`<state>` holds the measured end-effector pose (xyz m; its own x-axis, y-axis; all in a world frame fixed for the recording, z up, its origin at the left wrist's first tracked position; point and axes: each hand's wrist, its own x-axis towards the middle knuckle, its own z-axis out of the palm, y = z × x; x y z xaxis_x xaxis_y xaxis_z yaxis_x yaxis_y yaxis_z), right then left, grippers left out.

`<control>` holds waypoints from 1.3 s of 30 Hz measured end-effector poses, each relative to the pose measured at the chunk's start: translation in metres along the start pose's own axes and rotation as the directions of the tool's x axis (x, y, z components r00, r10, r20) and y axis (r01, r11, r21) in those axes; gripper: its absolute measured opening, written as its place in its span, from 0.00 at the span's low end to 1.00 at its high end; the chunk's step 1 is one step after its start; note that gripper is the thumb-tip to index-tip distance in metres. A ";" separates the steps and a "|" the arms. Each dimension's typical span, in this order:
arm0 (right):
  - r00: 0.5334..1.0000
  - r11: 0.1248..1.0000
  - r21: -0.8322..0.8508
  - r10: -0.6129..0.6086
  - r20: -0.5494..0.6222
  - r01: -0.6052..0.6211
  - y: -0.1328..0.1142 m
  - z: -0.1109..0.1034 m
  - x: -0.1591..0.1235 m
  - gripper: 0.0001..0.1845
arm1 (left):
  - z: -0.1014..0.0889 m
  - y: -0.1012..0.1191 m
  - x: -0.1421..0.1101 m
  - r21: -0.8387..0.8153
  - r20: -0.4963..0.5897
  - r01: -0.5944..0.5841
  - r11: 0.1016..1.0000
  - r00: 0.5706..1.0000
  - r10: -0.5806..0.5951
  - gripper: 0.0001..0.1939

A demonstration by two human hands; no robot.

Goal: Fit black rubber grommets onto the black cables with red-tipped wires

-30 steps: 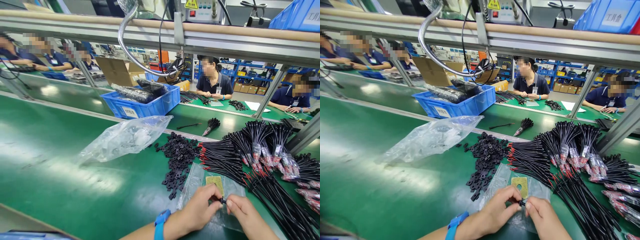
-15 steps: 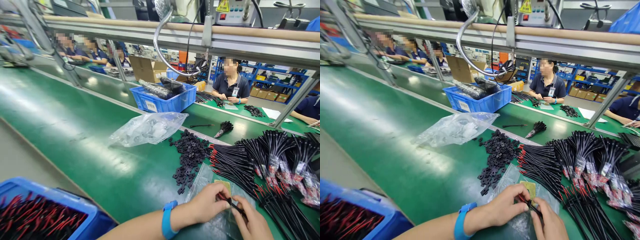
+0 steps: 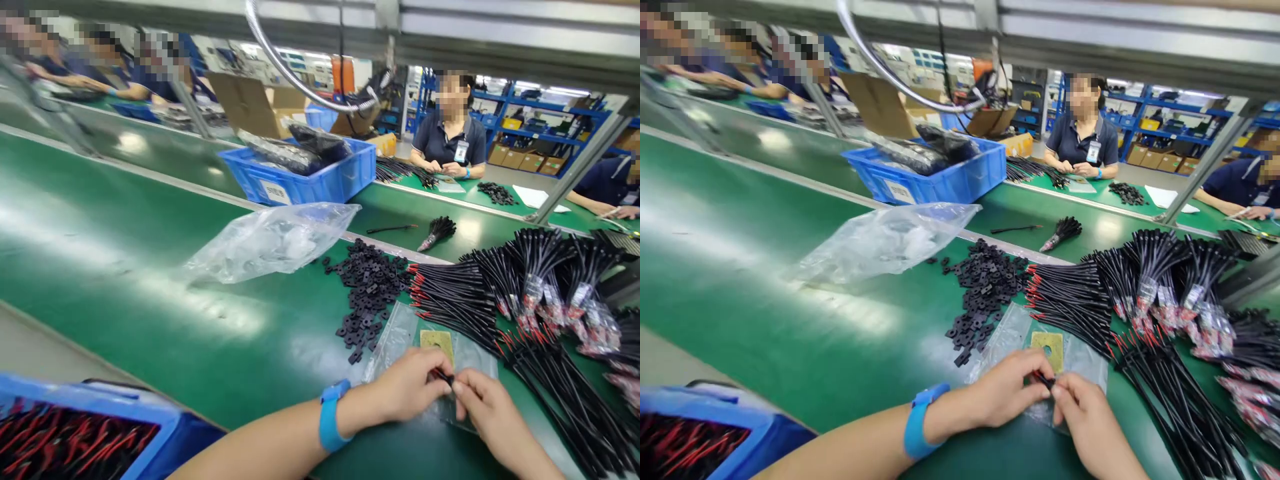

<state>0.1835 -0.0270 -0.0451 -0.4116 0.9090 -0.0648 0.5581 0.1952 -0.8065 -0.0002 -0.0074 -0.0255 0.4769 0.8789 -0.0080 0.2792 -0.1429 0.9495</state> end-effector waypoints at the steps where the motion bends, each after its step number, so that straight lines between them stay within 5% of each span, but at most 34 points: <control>1: 0.999 0.998 0.050 0.042 -0.001 -0.042 -0.003 -0.001 0.001 0.22 | -0.002 0.001 0.001 0.009 0.004 -0.019 1.000 1.000 0.019 0.04; 4: 0.987 1.000 -0.004 -0.007 -0.162 0.006 -0.006 -0.005 0.003 0.16 | -0.005 0.000 0.005 -0.172 -0.041 -0.031 0.985 0.999 0.025 0.13; 8: 0.874 0.922 -0.338 -0.313 -0.371 0.187 -0.007 -0.009 0.000 0.10 | -0.002 -0.004 0.008 -0.474 -0.039 0.058 0.879 0.995 -0.087 0.18; 12: 0.802 0.788 -0.564 -0.493 -0.338 0.247 -0.011 -0.008 -0.003 0.10 | 0.001 -0.003 0.008 -0.560 0.086 0.191 0.806 0.981 -0.173 0.16; 15: 0.781 0.719 -0.641 -0.552 -0.293 0.268 -0.015 -0.008 -0.004 0.10 | 0.002 0.000 0.009 -0.550 0.077 0.214 0.807 0.975 -0.206 0.17; 18: 0.787 0.710 -0.651 -0.552 -0.276 0.269 -0.016 -0.007 -0.004 0.12 | -0.001 0.003 0.009 -0.512 0.077 0.237 0.826 0.970 -0.230 0.15; 23: 0.876 0.784 -0.577 -0.424 -0.231 0.227 -0.016 -0.005 -0.005 0.16 | -0.005 0.001 0.006 -0.384 0.080 0.190 0.903 0.982 -0.173 0.10; 27: 0.865 0.782 -0.618 -0.366 -0.344 0.085 -0.010 -0.033 -0.009 0.16 | -0.018 0.003 0.008 -0.191 -0.046 0.042 0.981 0.998 -0.051 0.12; 29: 0.777 0.766 -0.625 -0.302 -0.553 -0.147 -0.002 -0.060 -0.015 0.16 | -0.032 0.005 0.010 0.005 -0.157 -0.013 1.000 0.988 0.014 0.11; 32: 0.529 0.699 -0.499 -0.201 -0.824 -0.513 0.015 -0.097 -0.024 0.16 | -0.058 0.007 0.016 0.290 -0.293 -0.005 0.957 0.952 0.094 0.09; 33: 0.495 0.666 -0.464 -0.160 -0.854 -0.585 0.022 -0.106 -0.026 0.16 | -0.066 0.007 0.017 0.361 -0.330 0.017 0.933 0.937 0.111 0.09; 34: 0.501 0.632 -0.452 -0.114 -0.858 -0.630 0.029 -0.112 -0.027 0.15 | -0.073 0.006 0.019 0.417 -0.361 0.044 0.908 0.925 0.121 0.10; 37: 0.641 0.581 -0.512 0.022 -0.767 -0.632 0.048 -0.118 -0.025 0.14 | -0.089 -0.001 0.022 0.517 -0.416 0.130 0.846 0.902 0.116 0.11; 39: 0.686 0.599 -0.535 0.034 -0.727 -0.596 0.057 -0.119 -0.022 0.14 | -0.098 -0.008 0.024 0.556 -0.432 0.179 0.812 0.897 0.099 0.12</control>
<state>0.3098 0.0073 -0.0199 0.2599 0.8978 0.3555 0.9650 -0.2277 -0.1303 -0.0726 0.0591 -0.0027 0.0951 0.9704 0.2219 0.7753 -0.2120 0.5950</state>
